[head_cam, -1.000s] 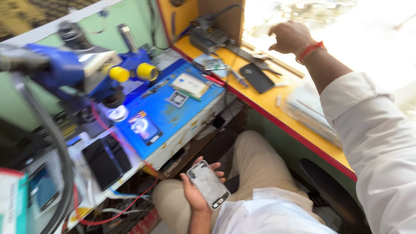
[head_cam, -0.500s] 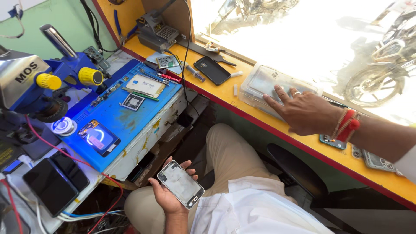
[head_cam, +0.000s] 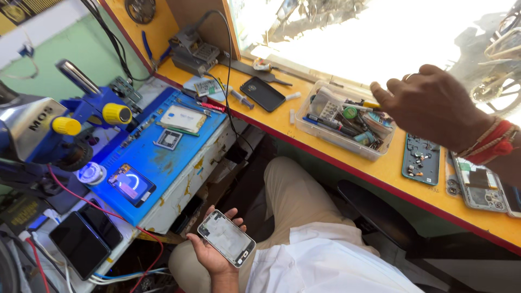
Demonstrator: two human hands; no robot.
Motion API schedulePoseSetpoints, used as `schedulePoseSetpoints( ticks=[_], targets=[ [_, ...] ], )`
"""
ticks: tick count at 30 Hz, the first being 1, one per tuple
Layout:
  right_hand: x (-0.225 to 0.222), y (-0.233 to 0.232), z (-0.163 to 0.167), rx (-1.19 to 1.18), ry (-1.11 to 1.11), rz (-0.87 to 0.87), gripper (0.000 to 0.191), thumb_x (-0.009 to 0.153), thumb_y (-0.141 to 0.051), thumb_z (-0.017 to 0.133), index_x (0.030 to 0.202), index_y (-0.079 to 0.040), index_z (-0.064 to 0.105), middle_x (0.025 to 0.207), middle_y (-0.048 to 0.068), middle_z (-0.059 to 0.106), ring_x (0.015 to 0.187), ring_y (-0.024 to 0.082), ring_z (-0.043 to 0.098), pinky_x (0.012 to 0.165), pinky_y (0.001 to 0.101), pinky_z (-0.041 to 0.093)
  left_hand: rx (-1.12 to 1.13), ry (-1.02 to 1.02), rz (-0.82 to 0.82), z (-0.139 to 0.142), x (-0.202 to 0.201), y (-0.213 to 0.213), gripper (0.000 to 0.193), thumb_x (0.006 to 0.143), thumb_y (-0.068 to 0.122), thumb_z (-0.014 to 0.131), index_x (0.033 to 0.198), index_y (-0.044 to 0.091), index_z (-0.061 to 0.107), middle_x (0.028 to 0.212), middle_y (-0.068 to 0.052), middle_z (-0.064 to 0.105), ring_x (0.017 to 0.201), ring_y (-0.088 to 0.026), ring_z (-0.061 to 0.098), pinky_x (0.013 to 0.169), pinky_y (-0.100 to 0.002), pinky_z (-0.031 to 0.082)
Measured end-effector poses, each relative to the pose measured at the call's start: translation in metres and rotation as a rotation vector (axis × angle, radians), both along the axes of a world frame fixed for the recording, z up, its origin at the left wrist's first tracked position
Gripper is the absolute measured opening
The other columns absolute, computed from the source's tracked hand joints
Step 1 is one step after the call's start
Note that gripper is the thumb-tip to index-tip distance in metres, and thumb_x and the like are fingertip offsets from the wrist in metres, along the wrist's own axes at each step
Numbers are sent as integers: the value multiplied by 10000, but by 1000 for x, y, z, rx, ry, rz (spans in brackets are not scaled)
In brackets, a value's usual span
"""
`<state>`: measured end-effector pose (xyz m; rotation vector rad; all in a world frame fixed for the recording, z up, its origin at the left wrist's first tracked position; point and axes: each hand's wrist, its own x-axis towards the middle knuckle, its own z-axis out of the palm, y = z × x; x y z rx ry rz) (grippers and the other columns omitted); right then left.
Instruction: The person sits at a repair workbench holding a disassembled phone frame and a yellow adhesive tube. They open the tube, squeeze adhesive along the edges of the phone frame, reposition the frame repeatedly to reach different sides, and continue applying adhesive around the frame on the workbench.
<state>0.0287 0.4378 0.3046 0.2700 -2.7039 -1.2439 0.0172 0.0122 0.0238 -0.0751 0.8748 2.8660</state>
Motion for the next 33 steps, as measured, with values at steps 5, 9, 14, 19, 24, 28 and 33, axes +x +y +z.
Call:
schedulePoseSetpoints(
  ticks=[5,9,14,19,24,28,33],
  targets=[
    [-3,-8,9,7,115,97,323,973,-168,639,1288,-150,711,771,-1,726,547,90,665,597,255,567,17,2,3,-6,-2,-6,909,938,802,413,1466,66,494,1242,-327,622,949,-391,683,778,-518,591],
    [-4,-10,5,-24,172,173,305,955,-200,646,1242,-143,731,849,21,743,611,117,691,647,277,576,8,11,12,-9,2,-4,919,942,808,400,1475,65,491,1235,-334,623,950,-389,684,771,-513,591],
    [2,-6,-8,-121,206,213,241,951,-208,674,1165,-126,752,782,11,714,589,129,680,609,285,550,-45,1,32,-8,5,-3,927,937,814,379,1474,68,491,1229,-337,623,933,-388,682,753,-512,594],
    [5,-3,-23,125,194,140,194,995,-185,634,1113,-91,755,608,-53,649,428,26,578,458,212,448,-38,14,16,-3,5,-3,916,951,809,375,1470,65,502,1223,-330,625,937,-374,686,761,-496,595],
    [8,-11,-53,99,164,122,258,923,-159,652,1111,-11,746,771,13,732,517,61,655,501,216,495,-45,0,10,1,6,-3,912,937,812,374,1456,73,502,1202,-322,637,911,-368,695,739,-495,603],
    [4,-12,-76,13,345,209,321,973,-129,590,1248,-1,693,1090,190,769,815,193,764,722,309,613,-33,-6,-7,3,6,-4,918,937,811,377,1462,67,493,1199,-321,641,901,-368,698,731,-493,605],
    [-12,2,-84,23,261,117,283,982,-121,588,1200,15,707,972,201,768,777,221,779,591,289,616,-28,-28,-30,4,7,-5,934,923,817,364,1469,68,486,1193,-321,645,891,-367,702,725,-495,609]
  ],
)
